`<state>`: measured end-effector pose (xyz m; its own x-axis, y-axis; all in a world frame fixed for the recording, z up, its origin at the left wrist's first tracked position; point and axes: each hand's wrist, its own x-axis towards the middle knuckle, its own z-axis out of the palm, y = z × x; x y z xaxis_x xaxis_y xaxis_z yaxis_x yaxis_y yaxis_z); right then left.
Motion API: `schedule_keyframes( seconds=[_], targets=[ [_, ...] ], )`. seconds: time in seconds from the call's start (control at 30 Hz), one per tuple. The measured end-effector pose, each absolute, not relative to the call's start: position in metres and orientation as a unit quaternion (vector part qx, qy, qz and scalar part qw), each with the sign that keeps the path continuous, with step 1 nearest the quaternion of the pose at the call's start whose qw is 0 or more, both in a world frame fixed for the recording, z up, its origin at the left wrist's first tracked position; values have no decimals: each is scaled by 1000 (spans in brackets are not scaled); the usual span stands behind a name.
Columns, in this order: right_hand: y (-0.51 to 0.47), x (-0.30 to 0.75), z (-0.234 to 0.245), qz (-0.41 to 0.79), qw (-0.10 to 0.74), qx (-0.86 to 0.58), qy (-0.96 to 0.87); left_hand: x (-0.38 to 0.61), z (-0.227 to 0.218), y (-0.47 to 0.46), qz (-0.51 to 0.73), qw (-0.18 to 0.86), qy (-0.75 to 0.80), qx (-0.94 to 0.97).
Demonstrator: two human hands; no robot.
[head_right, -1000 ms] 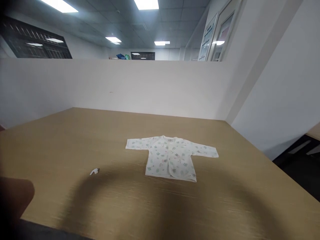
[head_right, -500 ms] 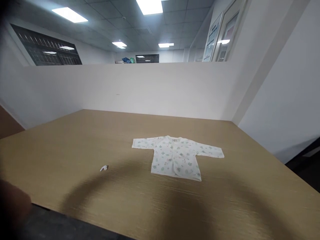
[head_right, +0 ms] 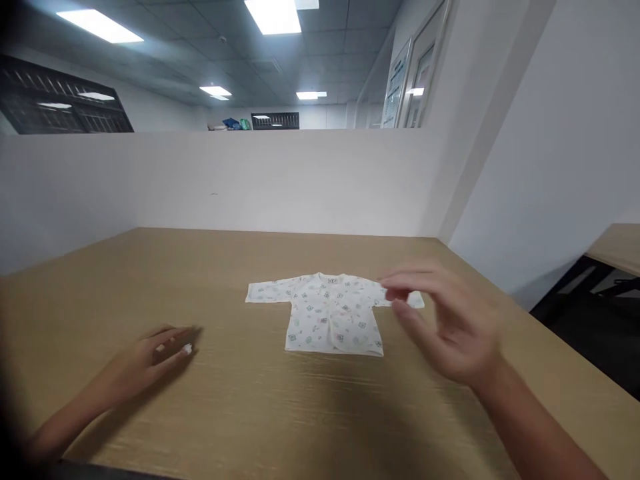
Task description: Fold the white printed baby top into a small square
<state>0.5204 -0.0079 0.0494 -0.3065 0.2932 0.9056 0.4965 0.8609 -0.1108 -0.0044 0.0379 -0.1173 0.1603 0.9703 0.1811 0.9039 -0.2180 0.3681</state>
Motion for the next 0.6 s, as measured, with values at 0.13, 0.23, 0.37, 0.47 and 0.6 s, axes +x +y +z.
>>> schedule_keyframes(
  seconds=[0.13,0.23,0.37,0.47,0.6],
  targets=[
    [34,521,0,-36,485,-302,-820,-4,-127,43,174,84,607,771],
    [51,527,-34,-11,450,-345,-824,-3,-131,41,193,66,609,766],
    [54,531,-61,36,411,-344,-843,-11,-141,36,198,70,620,756],
    [54,532,-74,69,387,-346,-852,-19,-148,33,201,80,625,750],
    [57,536,-89,84,367,-356,-855,-23,-154,34,218,79,630,741]
  ],
)
